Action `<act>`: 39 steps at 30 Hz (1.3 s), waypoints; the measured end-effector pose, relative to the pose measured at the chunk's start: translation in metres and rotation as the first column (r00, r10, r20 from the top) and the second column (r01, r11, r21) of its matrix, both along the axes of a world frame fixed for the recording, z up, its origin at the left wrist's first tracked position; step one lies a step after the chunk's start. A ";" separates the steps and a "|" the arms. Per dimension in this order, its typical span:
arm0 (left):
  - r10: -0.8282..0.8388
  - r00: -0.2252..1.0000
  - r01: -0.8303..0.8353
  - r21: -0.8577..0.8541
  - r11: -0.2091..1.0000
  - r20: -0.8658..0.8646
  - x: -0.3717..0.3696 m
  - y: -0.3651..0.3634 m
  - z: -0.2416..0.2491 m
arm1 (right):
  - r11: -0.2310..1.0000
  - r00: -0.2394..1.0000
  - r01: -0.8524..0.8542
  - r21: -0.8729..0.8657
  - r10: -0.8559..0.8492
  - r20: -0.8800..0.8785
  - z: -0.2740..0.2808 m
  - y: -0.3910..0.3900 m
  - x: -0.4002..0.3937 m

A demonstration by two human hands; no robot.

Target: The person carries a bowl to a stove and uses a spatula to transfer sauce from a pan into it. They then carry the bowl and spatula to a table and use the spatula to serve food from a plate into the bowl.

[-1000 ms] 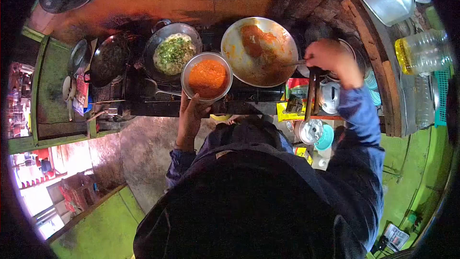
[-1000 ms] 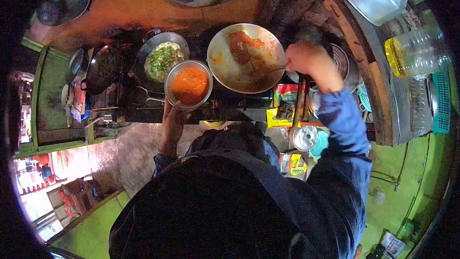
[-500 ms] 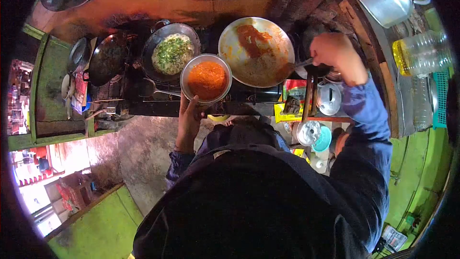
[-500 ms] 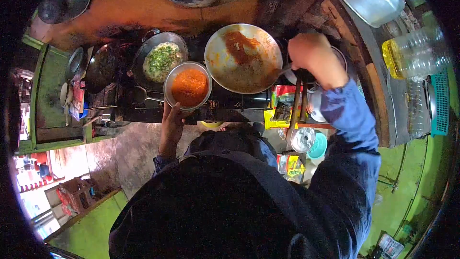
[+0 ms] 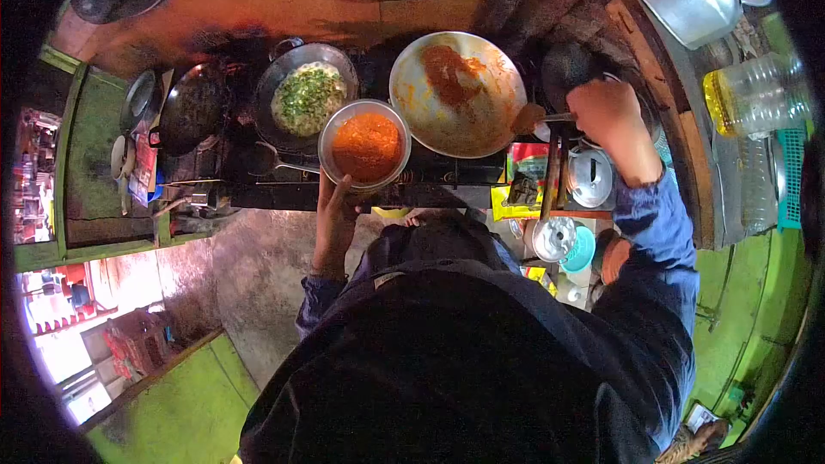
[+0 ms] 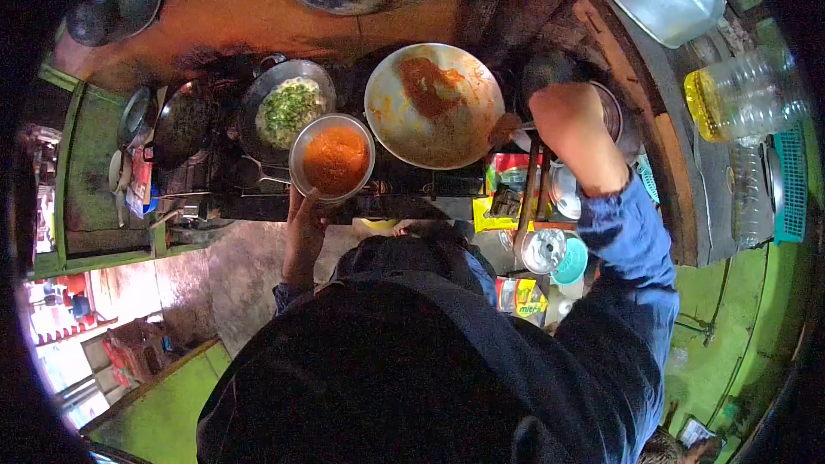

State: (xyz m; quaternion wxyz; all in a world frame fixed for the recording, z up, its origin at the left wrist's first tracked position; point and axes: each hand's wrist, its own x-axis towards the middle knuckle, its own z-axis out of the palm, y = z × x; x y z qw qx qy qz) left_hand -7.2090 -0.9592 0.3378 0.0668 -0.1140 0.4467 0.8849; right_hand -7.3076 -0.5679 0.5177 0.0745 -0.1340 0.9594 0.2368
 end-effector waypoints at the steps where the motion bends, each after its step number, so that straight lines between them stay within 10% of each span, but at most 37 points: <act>1: -0.004 1.000 0.005 0.015 1.000 -0.019 0.000 0.000 -0.001 | 1.000 1.000 0.015 0.004 -0.015 -0.001 -0.008 0.005 0.001; 8: 0.011 0.999 -0.010 -0.025 1.000 0.032 -0.008 0.004 -0.003 | 0.945 0.981 0.083 -0.315 -0.133 -0.141 -0.101 0.028 -0.031; 23: 0.081 0.997 -0.081 0.008 0.997 0.017 -0.010 0.017 0.011 | 0.959 0.948 0.193 -0.208 -0.237 -0.211 -0.109 0.058 -0.012; 39: 0.139 0.990 -0.139 -0.028 0.990 -0.021 0.010 0.016 0.004 | 0.761 0.982 -0.059 -0.647 -0.073 -0.175 -0.096 0.126 -0.094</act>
